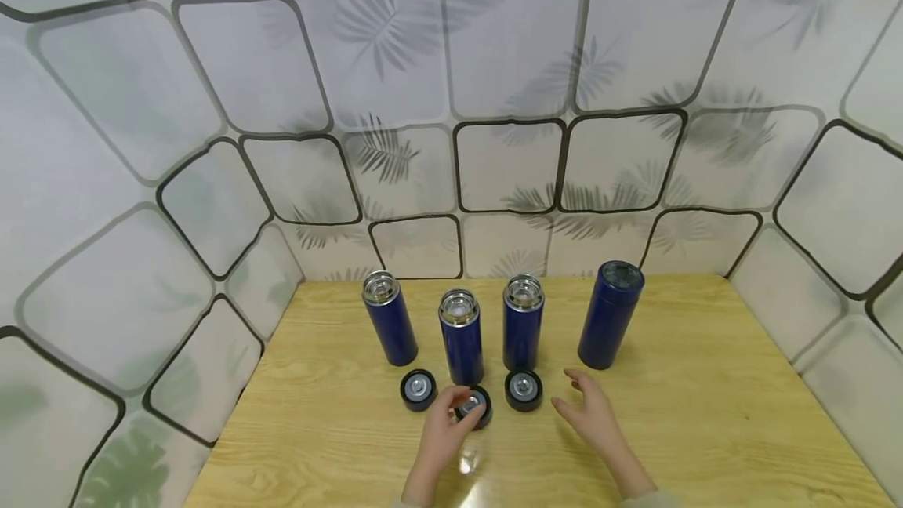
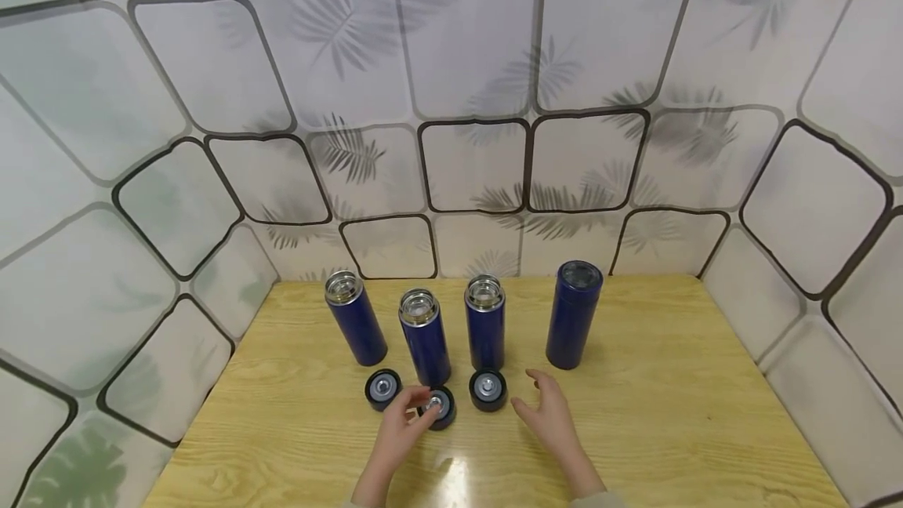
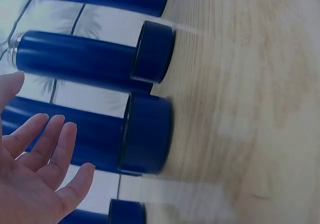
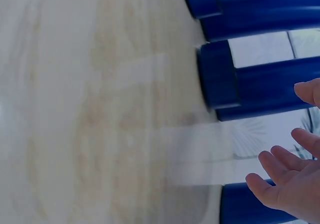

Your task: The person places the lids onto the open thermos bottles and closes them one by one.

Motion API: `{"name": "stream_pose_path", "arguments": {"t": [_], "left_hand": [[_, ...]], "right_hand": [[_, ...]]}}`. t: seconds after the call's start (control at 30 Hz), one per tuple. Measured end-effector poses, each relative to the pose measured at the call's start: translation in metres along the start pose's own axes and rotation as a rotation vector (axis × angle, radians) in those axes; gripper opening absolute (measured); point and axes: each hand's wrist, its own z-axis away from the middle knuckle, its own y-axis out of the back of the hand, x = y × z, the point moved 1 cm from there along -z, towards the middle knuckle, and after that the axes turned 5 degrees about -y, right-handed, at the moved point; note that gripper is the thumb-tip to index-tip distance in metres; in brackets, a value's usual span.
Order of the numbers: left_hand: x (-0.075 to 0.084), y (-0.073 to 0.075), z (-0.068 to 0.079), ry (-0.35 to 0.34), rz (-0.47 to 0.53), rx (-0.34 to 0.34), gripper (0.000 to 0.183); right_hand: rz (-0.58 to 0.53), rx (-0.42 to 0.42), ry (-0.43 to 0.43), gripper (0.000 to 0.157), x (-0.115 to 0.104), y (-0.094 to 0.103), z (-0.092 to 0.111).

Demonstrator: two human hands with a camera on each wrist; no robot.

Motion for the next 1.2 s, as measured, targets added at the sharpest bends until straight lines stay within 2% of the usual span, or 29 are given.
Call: {"name": "stream_pose_path", "arguments": {"t": [0.13,0.2,0.5,0.73,0.9,1.03,1.2], "left_hand": [[0.014,0.005,0.007,0.046,0.022,0.047,0.025],[0.013,0.006,0.009,0.055,0.014,0.065,0.023],[-0.029,0.008,0.015,0.065,0.004,0.109,0.026],[-0.039,0.011,0.016,0.070,0.014,0.131,0.030],[-0.037,0.012,0.016,0.097,0.019,0.125,0.028],[-0.022,0.014,0.016,0.131,0.026,0.123,0.026],[-0.020,0.015,0.017,0.103,0.009,0.115,0.025]], "right_hand": [[0.008,-0.009,0.002,0.044,0.001,-0.008,0.001],[0.007,-0.011,-0.007,0.044,0.002,-0.012,0.001],[-0.001,-0.066,-0.041,0.049,0.006,-0.029,-0.005],[0.041,-0.143,-0.068,0.060,0.011,-0.042,-0.016],[0.094,-0.170,-0.042,0.067,0.012,-0.046,-0.021],[0.131,-0.175,-0.013,0.072,0.011,-0.048,-0.024],[0.172,-0.196,0.002,0.073,0.009,-0.052,-0.027]]}}
